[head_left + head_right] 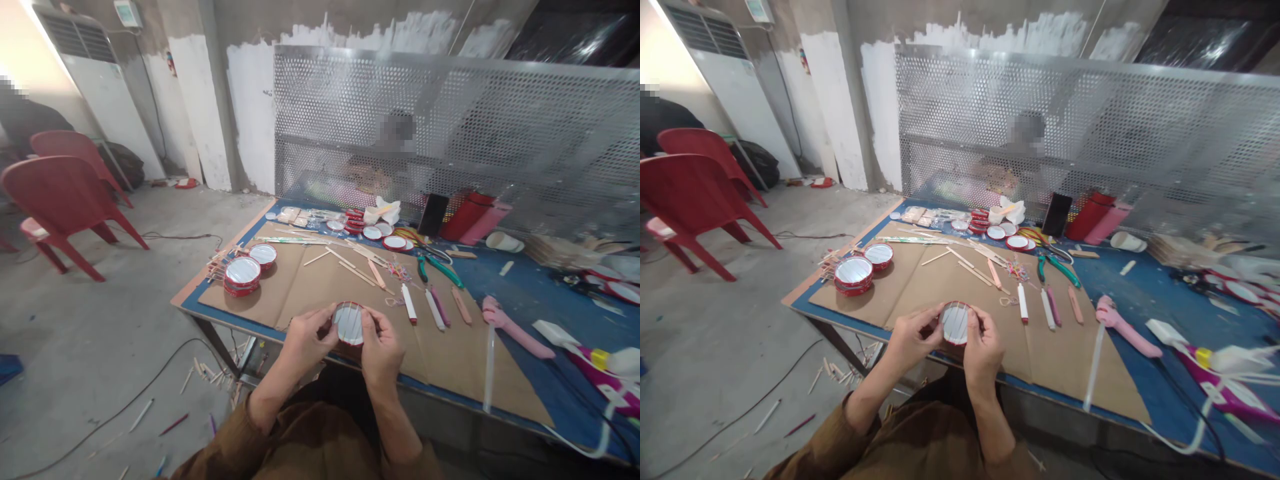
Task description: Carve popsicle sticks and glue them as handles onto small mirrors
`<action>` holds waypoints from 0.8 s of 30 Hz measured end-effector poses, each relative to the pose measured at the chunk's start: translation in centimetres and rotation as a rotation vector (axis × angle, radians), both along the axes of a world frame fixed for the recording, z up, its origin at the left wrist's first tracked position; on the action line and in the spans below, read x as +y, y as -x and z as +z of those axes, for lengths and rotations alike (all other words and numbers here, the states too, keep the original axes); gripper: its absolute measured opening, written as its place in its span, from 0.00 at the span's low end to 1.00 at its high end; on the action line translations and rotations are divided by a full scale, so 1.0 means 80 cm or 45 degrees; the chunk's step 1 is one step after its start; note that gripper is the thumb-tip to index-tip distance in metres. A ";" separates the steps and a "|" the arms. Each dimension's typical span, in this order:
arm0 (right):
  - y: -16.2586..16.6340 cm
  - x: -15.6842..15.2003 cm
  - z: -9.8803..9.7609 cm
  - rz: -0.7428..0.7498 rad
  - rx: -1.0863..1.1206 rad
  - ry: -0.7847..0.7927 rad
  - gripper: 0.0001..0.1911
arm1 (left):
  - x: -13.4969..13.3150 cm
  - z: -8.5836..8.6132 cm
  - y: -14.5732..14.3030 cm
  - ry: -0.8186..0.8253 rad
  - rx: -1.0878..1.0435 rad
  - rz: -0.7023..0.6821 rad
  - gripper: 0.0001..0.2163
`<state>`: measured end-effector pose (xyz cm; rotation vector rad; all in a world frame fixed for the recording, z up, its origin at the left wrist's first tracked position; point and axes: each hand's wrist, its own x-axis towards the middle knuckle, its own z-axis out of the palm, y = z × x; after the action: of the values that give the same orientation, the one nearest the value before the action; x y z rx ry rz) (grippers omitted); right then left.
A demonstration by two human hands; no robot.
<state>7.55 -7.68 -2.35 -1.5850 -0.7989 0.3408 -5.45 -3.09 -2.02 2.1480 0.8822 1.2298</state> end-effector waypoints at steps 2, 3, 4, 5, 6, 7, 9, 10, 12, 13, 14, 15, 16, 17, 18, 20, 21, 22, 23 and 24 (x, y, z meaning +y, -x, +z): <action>0.000 0.000 0.000 0.005 -0.004 0.002 0.22 | -0.001 0.000 0.000 0.010 -0.004 0.002 0.16; 0.000 0.000 0.000 0.007 -0.001 0.002 0.22 | -0.001 0.000 0.000 0.011 -0.006 0.003 0.16; 0.000 0.000 0.000 0.006 0.005 0.004 0.22 | -0.001 0.001 0.000 0.013 -0.007 0.005 0.16; 0.000 0.001 0.000 0.003 0.012 0.006 0.22 | -0.001 0.002 0.001 0.022 -0.008 0.005 0.16; -0.001 0.001 0.000 0.002 0.018 0.010 0.23 | -0.001 0.003 0.002 0.040 -0.009 -0.002 0.16; -0.001 0.001 -0.001 0.007 0.023 0.016 0.23 | -0.001 0.005 0.003 0.069 -0.011 -0.012 0.15; -0.001 0.001 0.000 0.027 0.023 0.025 0.23 | 0.001 0.008 0.005 0.137 -0.030 -0.040 0.13; -0.001 0.001 0.000 0.035 0.012 0.026 0.23 | 0.002 0.009 0.005 0.163 -0.051 -0.046 0.12; 0.000 0.000 0.002 0.036 -0.024 0.023 0.23 | 0.005 0.008 0.005 0.183 -0.103 -0.029 0.12; 0.001 0.000 0.002 0.033 -0.037 0.025 0.23 | 0.006 0.007 0.005 0.183 -0.129 -0.011 0.13; 0.001 0.001 0.003 0.035 -0.043 0.031 0.23 | 0.007 0.005 0.004 0.182 -0.154 0.011 0.14; 0.000 0.002 0.004 0.051 -0.041 0.045 0.23 | 0.009 0.003 0.004 0.184 -0.180 0.035 0.15; -0.003 0.004 0.006 0.080 -0.035 0.066 0.23 | 0.010 0.001 0.004 0.187 -0.206 0.060 0.16; -0.006 0.008 0.008 0.115 -0.028 0.087 0.23 | 0.011 -0.001 0.004 0.189 -0.231 0.084 0.16; -0.011 0.013 0.010 0.149 -0.025 0.104 0.23 | 0.012 -0.003 0.004 0.193 -0.253 0.104 0.16; -0.023 0.025 0.018 0.200 -0.065 0.121 0.24 | 0.013 -0.005 0.005 0.202 -0.279 0.124 0.16; -0.030 0.031 0.023 0.199 -0.124 0.117 0.25 | 0.013 -0.005 0.005 0.206 -0.281 0.123 0.16; -0.037 0.038 0.027 0.176 -0.223 0.106 0.25 | 0.013 -0.005 0.005 0.208 -0.277 0.119 0.16; -0.043 0.042 0.031 0.125 -0.350 0.091 0.25 | 0.013 -0.004 0.005 0.209 -0.266 0.114 0.16; -0.047 0.046 0.034 0.062 -0.484 0.081 0.26 | 0.013 -0.004 0.005 0.210 -0.250 0.112 0.16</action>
<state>11.35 -4.04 0.34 -1.7171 -1.1273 0.0989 -5.82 -2.05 -2.33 1.8422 0.9645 1.3358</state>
